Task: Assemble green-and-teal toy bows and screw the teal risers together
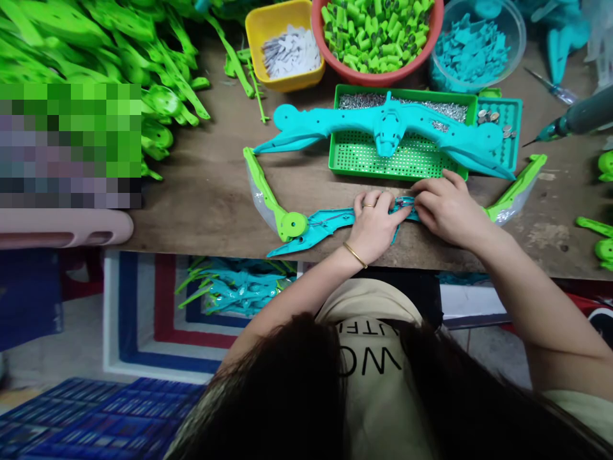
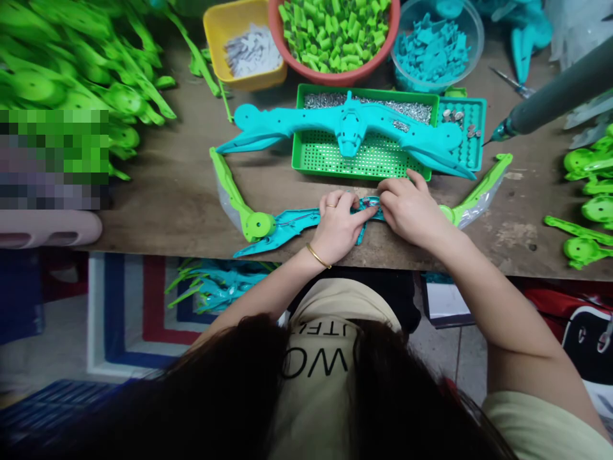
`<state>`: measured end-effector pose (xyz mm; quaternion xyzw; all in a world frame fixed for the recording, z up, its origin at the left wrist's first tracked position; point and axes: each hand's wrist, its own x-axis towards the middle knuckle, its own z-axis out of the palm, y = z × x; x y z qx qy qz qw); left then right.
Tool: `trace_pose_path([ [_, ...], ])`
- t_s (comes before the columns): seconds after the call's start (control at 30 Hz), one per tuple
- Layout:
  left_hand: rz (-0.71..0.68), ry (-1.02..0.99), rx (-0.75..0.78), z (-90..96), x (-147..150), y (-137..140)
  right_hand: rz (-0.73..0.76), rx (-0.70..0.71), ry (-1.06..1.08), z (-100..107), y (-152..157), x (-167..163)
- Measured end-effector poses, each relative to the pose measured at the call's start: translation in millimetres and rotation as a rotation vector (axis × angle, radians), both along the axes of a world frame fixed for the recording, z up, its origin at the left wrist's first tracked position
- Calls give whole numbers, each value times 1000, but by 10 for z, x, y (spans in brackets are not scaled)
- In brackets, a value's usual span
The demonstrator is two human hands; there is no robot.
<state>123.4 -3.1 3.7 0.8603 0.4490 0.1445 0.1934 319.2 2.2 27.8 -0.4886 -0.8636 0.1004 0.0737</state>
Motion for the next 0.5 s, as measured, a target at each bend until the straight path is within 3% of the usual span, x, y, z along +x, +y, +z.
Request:
trace_pose_path([
  [0.3,-8,38,-24,19,3,-4,-42,71,-44,-78,-13,-91],
  [0.5,-20,-22,21,-27,-19,23,-88,81,-32,206,44,-16],
])
